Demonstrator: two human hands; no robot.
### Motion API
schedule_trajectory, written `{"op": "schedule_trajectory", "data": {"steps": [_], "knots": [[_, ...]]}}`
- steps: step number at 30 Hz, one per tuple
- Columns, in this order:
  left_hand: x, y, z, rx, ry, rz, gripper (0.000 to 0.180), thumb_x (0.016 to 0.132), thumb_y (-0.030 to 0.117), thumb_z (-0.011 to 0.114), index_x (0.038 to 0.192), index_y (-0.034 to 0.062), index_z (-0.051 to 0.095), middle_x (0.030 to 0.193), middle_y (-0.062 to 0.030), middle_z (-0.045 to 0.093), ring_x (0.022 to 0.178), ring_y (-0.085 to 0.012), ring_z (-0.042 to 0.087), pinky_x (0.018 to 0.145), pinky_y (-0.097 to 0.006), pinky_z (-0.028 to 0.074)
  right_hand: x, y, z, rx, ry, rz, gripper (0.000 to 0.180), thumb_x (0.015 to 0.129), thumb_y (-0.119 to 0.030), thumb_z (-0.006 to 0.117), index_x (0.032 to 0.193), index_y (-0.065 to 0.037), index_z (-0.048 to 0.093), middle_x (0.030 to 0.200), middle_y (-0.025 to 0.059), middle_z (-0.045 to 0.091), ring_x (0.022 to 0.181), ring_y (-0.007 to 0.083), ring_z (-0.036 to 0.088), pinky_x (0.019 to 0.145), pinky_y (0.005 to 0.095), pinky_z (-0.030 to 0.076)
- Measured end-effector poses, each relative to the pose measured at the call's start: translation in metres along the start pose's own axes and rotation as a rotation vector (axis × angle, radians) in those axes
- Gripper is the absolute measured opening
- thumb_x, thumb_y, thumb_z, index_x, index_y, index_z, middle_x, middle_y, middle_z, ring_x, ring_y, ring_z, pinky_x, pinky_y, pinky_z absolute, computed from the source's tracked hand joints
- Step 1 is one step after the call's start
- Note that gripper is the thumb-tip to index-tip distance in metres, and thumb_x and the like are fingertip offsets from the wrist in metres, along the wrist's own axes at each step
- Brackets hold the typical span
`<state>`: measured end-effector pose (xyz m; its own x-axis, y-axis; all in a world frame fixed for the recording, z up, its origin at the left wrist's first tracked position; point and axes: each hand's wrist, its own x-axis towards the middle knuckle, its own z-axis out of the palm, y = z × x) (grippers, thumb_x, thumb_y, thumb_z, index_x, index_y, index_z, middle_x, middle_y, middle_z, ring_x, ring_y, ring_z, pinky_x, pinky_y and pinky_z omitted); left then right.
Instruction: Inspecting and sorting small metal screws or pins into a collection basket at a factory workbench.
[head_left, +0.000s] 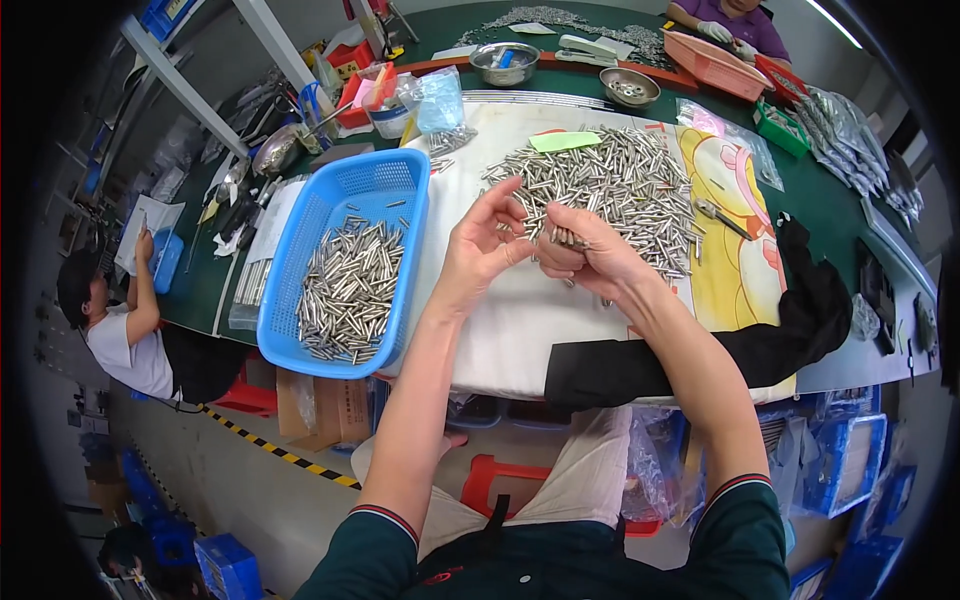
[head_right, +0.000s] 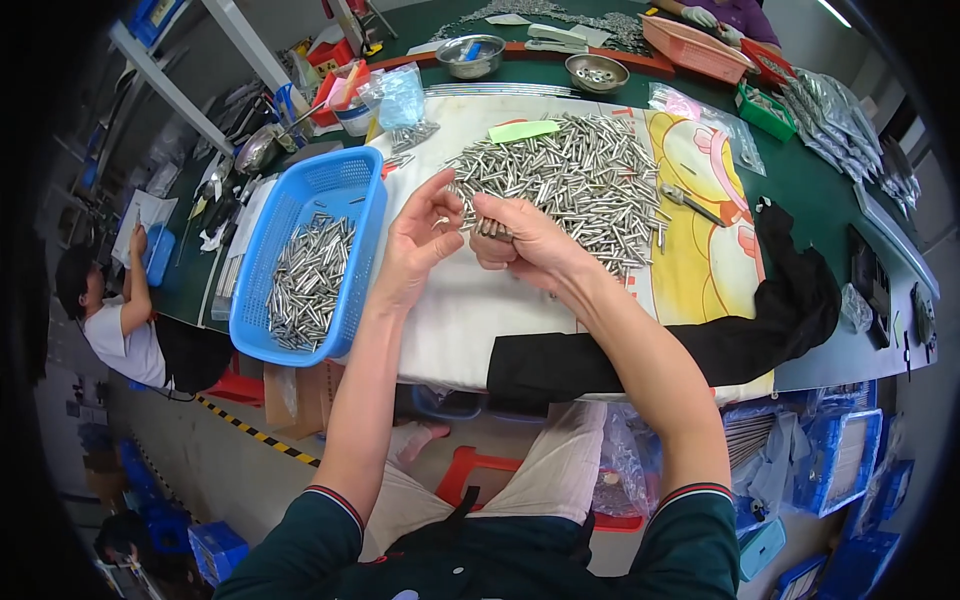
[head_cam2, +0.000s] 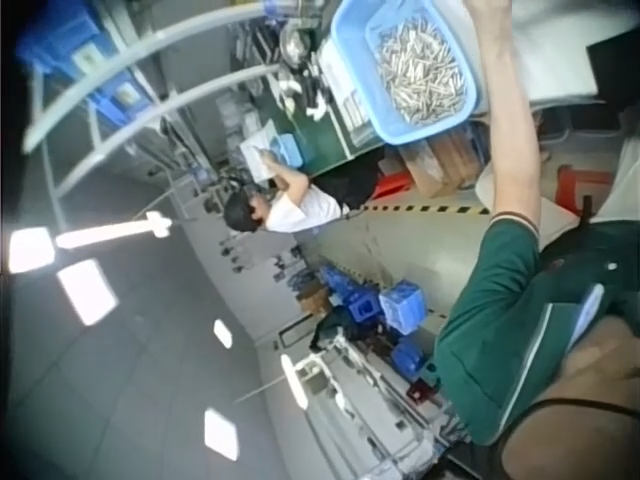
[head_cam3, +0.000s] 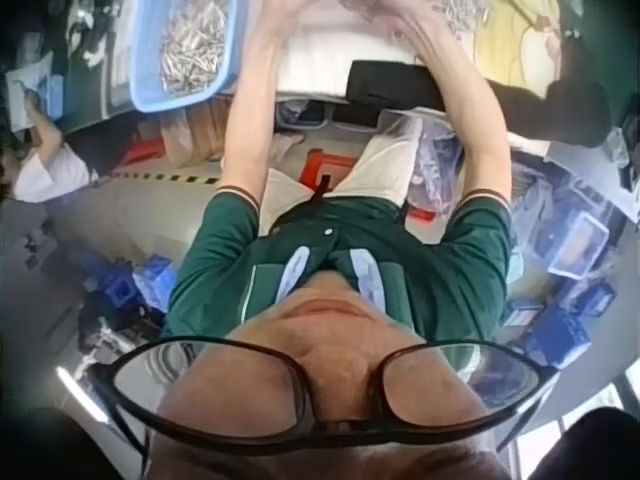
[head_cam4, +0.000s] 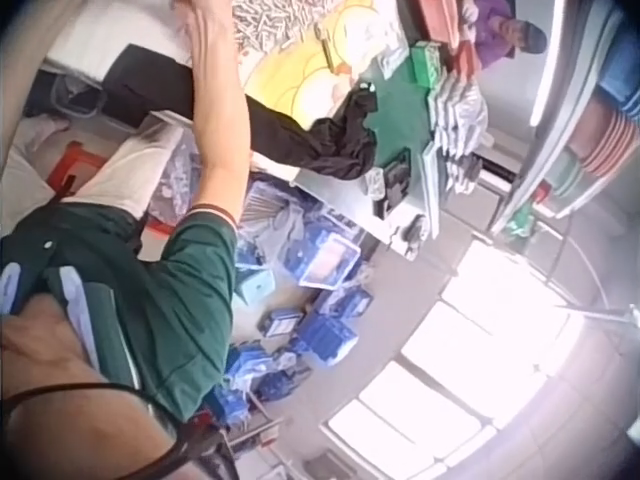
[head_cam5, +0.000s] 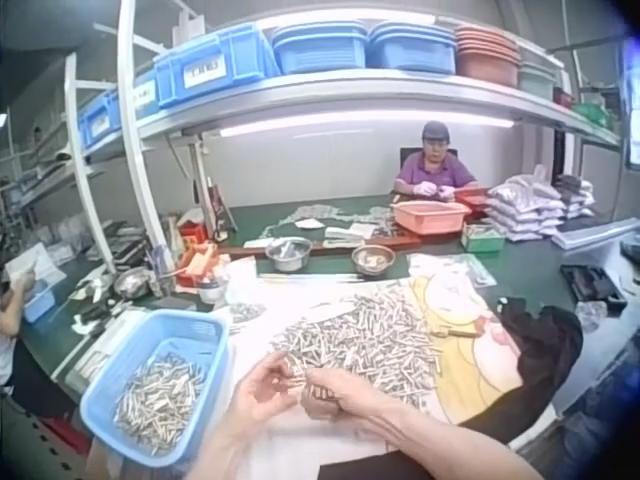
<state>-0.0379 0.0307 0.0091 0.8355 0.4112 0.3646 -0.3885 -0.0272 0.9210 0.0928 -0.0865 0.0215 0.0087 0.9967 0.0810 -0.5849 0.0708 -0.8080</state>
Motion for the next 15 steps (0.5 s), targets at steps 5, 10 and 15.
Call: {"op": "schedule_trajectory", "data": {"steps": [5,10,15], "knots": [[0.000,0.000,0.009,0.117,-0.148,0.119,0.039,0.078,0.016,0.066,0.115,0.0088,0.060,0.134,-0.0108,0.042,0.125,-0.0219,0.037,0.103,-0.037,0.026,0.000,0.026,0.000,0.407,0.004,0.143,0.039,0.093,-0.034,0.044,0.059,-0.015,0.039,0.045,-0.0062,0.018,0.041,0.0071,0.019,0.043,0.0231,0.021],[0.002,-0.002,0.007,0.153,-0.218,0.086,0.026,0.080,0.013,0.061,0.105,0.0076,0.066,0.123,-0.0088,0.054,0.123,-0.0233,0.040,0.103,-0.037,0.028,0.003,0.028,0.006,0.480,0.168,0.281,0.047,0.095,-0.034,0.034,0.053,-0.018,0.026,0.047,-0.0057,0.018,0.042,0.0078,0.020,0.042,0.0244,0.020],[0.003,-0.004,0.007,0.218,-0.195,0.093,0.025,0.079,0.009,0.062,0.103,0.0068,0.066,0.117,-0.0064,0.059,0.121,-0.0230,0.041,0.103,-0.038,0.029,0.003,0.030,0.005,0.539,0.119,0.302,0.046,0.096,-0.033,0.030,0.053,-0.018,0.025,0.046,-0.0061,0.018,0.041,0.0075,0.020,0.041,0.0241,0.019]]}}
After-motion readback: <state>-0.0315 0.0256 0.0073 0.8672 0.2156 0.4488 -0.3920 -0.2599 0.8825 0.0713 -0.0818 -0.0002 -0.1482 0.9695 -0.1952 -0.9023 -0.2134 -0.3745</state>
